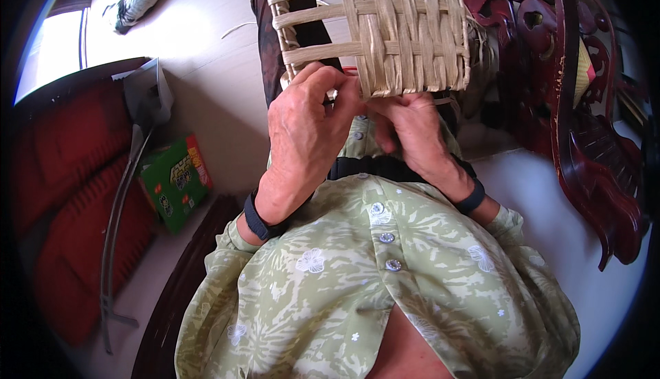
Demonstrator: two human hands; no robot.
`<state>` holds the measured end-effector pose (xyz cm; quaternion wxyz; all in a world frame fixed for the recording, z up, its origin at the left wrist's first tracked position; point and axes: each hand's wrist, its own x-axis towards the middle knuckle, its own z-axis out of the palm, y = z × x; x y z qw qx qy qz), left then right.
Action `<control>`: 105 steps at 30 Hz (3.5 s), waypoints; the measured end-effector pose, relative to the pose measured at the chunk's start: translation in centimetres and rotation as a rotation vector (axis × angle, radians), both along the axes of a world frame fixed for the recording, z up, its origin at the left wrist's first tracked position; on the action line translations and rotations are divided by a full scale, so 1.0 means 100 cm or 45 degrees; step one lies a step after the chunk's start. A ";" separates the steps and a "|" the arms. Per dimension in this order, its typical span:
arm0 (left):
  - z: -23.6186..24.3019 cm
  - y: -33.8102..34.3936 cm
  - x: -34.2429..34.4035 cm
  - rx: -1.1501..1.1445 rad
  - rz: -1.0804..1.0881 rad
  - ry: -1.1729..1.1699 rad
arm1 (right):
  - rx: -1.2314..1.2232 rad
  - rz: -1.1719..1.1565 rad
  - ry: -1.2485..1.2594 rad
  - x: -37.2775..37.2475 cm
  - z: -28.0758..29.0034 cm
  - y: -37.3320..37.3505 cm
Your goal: The person weaves thin strips of wood into a basket structure by hand, threading the strips through the existing weave and pressing them into place.
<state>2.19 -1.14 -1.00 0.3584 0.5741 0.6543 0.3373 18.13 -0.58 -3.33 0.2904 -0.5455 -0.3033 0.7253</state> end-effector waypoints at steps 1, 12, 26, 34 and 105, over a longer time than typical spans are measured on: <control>0.001 0.002 0.000 -0.023 -0.022 0.060 | 0.027 -0.020 0.058 -0.001 -0.001 0.000; 0.007 0.010 -0.003 -0.280 0.005 0.034 | 0.076 -0.140 0.064 -0.015 -0.007 -0.001; 0.000 0.000 0.001 -0.009 0.010 0.065 | 0.032 -0.091 -0.101 0.003 -0.005 -0.009; 0.001 -0.005 0.005 0.083 0.193 -0.393 | 0.718 0.271 -0.720 0.008 0.031 -0.007; -0.019 -0.024 -0.014 0.411 0.073 -0.594 | 1.550 0.762 -0.958 -0.015 0.047 0.042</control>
